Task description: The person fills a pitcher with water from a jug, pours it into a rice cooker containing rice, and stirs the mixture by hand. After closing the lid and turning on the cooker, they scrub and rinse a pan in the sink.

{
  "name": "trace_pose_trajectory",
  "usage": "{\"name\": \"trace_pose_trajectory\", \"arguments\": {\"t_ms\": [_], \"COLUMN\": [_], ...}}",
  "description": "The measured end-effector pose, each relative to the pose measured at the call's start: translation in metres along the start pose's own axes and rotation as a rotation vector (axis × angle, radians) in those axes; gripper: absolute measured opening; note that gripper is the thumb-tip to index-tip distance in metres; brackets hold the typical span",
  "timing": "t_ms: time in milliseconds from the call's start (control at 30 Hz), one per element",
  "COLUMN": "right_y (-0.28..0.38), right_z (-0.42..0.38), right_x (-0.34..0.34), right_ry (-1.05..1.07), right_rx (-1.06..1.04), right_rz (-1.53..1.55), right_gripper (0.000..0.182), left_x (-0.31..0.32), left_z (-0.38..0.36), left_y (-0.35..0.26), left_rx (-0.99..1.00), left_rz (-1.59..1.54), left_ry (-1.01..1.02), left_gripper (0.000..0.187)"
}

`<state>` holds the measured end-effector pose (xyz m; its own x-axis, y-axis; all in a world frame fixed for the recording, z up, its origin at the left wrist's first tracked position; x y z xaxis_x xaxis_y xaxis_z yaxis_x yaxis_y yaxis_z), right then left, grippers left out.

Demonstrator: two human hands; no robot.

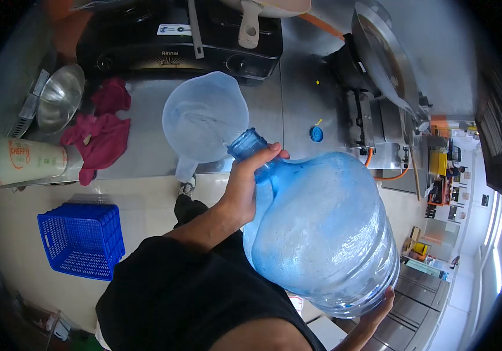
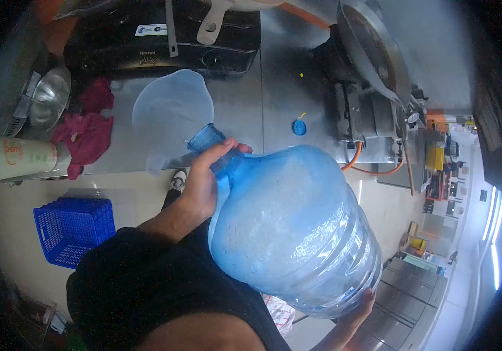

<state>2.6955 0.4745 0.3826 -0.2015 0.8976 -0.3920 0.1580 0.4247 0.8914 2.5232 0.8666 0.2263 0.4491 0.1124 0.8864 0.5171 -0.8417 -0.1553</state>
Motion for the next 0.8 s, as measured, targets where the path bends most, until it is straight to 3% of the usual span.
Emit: {"name": "trace_pose_trajectory", "arguments": {"t_ms": [233, 300, 467, 800], "right_y": [-0.008, -0.004, -0.007, -0.019], "right_z": [0.005, 0.002, -0.003, -0.001], "right_x": [-0.010, -0.006, -0.012, -0.016], "right_ry": [0.059, 0.074, 0.001, -0.043], "right_rx": [0.132, 0.063, 0.067, 0.071], "right_rz": [0.087, 0.051, 0.086, 0.044], "right_gripper": [0.063, 0.076, 0.065, 0.069], "left_x": [-0.005, -0.008, -0.005, -0.004], "left_z": [0.002, 0.003, -0.002, 0.003], "left_y": [-0.005, -0.004, -0.005, -0.006], "left_rx": [0.026, 0.033, 0.037, 0.059], "left_rz": [-0.019, -0.019, 0.000, 0.008], "left_ry": [-0.007, -0.016, -0.040, -0.048], "left_gripper": [0.014, 0.014, 0.015, 0.015]}}
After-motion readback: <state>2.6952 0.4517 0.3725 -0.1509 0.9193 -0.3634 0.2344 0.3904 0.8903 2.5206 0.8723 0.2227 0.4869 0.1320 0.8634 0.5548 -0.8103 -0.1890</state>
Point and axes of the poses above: each hand's wrist, its own z-axis towards the middle knuckle, its own x-axis out of the palm, y = z × x, the point moved 4 cm from there along z, towards the middle knuckle, and after that the axes turned 2 degrees about x, right-handed, at the moved point
